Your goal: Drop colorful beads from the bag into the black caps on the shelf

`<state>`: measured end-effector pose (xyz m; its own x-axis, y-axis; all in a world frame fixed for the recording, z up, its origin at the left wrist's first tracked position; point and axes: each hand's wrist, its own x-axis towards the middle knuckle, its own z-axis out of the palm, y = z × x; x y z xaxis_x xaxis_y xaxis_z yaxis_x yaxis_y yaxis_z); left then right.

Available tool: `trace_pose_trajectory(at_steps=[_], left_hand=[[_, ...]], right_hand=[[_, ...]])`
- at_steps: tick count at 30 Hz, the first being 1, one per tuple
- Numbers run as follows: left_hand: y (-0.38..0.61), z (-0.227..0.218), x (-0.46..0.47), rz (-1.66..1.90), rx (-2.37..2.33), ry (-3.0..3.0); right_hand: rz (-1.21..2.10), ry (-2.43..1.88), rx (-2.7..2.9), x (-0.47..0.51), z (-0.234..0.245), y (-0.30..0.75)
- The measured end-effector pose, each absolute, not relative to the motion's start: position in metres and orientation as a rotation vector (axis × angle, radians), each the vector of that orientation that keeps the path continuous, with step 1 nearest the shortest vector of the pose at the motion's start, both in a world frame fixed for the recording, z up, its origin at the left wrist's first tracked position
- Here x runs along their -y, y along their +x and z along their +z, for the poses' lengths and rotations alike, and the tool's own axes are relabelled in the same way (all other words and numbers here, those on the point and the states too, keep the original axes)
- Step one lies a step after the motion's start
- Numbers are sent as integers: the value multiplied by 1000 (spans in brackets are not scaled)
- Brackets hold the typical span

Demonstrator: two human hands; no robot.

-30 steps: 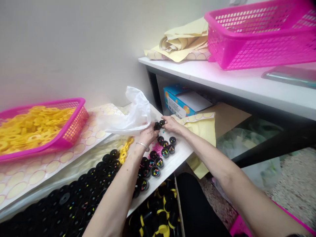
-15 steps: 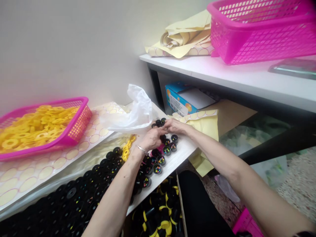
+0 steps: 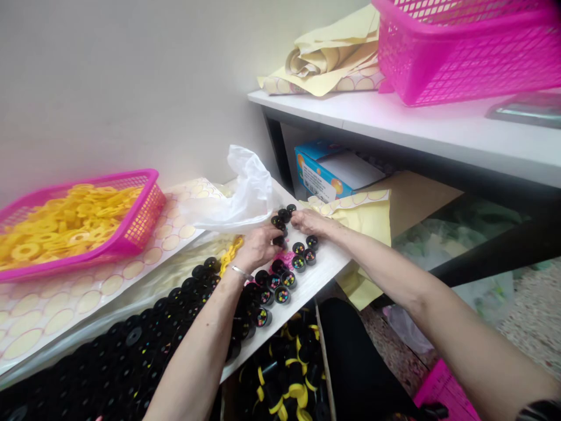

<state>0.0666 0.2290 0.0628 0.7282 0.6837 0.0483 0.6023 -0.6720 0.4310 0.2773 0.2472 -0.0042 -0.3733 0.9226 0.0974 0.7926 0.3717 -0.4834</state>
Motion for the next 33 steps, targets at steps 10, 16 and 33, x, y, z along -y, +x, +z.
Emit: trace_pose_trajectory(at_steps=[10,16,33], left_hand=[[19,65,-247,243,-1470,2466],[30,50,-249,258,-1573,2457],[90,44,-222,296,-1578,2729]], right_hand=[[530,-1525,2158,-239,-1,298],[557,-1472,2125,-232,-3,303],[536,-1509,1912,-239,-6,283]])
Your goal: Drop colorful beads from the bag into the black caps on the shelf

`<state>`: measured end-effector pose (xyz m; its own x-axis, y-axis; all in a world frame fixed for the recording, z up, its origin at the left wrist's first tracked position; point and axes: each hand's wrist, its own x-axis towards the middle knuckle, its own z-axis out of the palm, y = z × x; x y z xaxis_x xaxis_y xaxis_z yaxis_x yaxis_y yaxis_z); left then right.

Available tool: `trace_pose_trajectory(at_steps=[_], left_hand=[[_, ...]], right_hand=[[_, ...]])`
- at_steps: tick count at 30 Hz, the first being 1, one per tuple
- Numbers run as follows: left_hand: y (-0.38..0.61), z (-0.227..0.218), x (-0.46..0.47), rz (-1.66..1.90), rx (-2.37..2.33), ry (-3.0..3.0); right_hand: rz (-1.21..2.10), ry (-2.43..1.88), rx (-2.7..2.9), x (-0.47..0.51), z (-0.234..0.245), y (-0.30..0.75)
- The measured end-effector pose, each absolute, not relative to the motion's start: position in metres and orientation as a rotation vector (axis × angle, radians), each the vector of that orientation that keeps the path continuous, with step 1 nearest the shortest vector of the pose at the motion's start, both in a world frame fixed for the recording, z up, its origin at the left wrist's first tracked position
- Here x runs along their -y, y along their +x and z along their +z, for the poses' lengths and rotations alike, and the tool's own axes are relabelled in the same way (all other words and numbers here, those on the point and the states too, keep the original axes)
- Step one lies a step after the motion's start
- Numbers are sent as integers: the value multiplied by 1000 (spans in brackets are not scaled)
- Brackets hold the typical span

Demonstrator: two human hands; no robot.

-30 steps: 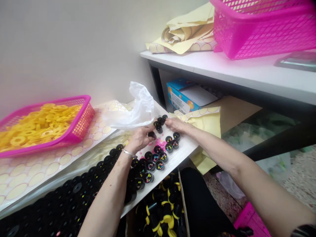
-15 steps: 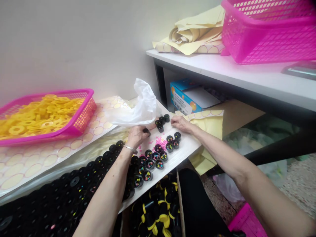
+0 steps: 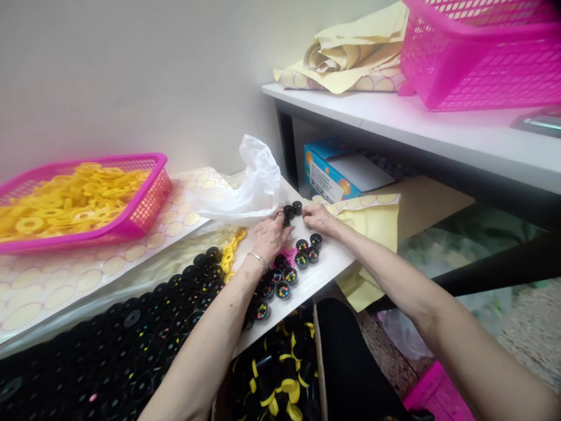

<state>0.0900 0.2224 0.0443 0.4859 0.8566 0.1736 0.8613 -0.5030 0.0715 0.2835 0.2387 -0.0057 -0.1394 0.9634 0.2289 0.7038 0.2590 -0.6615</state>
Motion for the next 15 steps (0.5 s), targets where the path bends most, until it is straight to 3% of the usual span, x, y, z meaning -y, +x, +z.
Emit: trace_pose_trajectory(at_steps=[15], left_hand=[[65,36,-241,-221,1787,-2647]], right_hand=[[491,-1596,2320,-243,27,261]])
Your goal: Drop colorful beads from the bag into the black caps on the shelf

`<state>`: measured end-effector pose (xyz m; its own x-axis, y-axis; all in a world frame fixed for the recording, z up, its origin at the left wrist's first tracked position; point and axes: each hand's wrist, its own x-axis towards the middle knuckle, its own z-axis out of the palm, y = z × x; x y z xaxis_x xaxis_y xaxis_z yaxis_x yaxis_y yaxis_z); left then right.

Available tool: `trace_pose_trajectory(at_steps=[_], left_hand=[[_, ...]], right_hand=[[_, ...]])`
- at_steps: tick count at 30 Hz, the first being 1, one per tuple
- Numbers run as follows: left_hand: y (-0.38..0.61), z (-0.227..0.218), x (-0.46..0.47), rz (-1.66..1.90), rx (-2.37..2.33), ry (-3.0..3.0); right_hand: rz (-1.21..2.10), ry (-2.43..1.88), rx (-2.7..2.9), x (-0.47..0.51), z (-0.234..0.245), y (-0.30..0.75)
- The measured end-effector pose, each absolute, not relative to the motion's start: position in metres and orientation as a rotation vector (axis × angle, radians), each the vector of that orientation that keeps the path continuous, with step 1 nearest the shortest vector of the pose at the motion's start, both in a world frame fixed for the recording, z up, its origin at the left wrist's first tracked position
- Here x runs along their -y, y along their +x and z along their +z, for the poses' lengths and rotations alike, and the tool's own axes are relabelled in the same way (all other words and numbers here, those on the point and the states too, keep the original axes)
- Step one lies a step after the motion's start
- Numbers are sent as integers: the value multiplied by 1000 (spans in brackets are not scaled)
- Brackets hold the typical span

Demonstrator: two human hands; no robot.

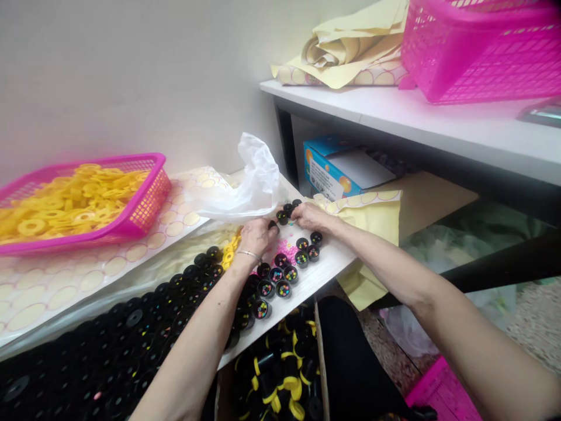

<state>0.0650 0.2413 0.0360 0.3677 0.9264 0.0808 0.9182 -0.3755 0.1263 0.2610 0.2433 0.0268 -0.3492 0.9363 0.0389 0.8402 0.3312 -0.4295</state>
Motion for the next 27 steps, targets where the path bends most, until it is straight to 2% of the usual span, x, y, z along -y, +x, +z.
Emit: trace_pose_trajectory(at_steps=[13,22,27], left_hand=[[69,37,-239,234,-1671,2527],[67,36,-238,239,-1643,2520],[67,41,-235,235,-1614,2528]], right_hand=[[403,-1792,2555,-245,38,235],[588,-1471,2432,-191,74,290],[439,-1582,2599,-173,64,285]])
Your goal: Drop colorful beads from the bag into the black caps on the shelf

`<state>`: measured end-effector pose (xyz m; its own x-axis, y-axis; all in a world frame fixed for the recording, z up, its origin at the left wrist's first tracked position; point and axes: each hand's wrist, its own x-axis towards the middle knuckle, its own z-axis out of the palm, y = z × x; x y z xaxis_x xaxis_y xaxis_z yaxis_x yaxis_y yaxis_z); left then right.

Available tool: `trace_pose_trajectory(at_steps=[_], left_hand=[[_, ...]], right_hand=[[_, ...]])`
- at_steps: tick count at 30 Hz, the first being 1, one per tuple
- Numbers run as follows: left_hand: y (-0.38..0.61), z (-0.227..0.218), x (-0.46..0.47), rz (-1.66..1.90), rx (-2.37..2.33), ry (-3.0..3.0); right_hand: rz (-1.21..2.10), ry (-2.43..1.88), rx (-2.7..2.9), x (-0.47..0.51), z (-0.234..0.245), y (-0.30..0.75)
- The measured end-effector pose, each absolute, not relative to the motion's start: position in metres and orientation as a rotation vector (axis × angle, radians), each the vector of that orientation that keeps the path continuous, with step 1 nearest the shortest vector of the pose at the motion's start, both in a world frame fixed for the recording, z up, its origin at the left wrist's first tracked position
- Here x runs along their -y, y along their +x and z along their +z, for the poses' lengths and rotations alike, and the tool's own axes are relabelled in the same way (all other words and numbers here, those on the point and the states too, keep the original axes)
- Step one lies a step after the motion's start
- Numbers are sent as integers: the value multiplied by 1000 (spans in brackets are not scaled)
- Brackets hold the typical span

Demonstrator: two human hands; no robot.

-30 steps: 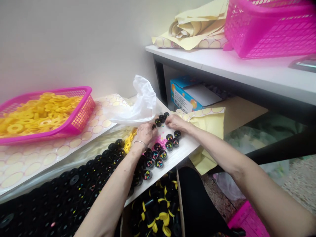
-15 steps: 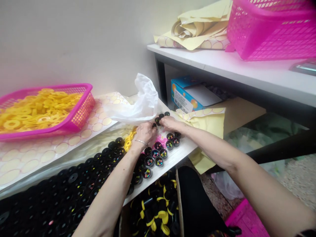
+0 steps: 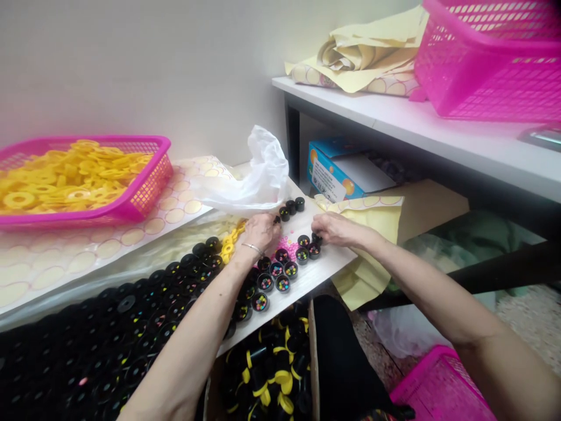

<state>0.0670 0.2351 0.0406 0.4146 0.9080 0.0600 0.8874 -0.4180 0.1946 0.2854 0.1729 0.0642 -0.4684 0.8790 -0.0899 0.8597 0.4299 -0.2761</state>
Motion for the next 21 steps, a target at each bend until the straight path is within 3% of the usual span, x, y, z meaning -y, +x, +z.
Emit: trace_pose_trajectory(at_steps=[13,21], left_hand=[[57,33,-241,377,-1524,2510],[28,43,-243,514,-1510,2475]], right_hand=[[328,-1793,2577,-168,80,277],[306,-1641,2569,-209,78,221]])
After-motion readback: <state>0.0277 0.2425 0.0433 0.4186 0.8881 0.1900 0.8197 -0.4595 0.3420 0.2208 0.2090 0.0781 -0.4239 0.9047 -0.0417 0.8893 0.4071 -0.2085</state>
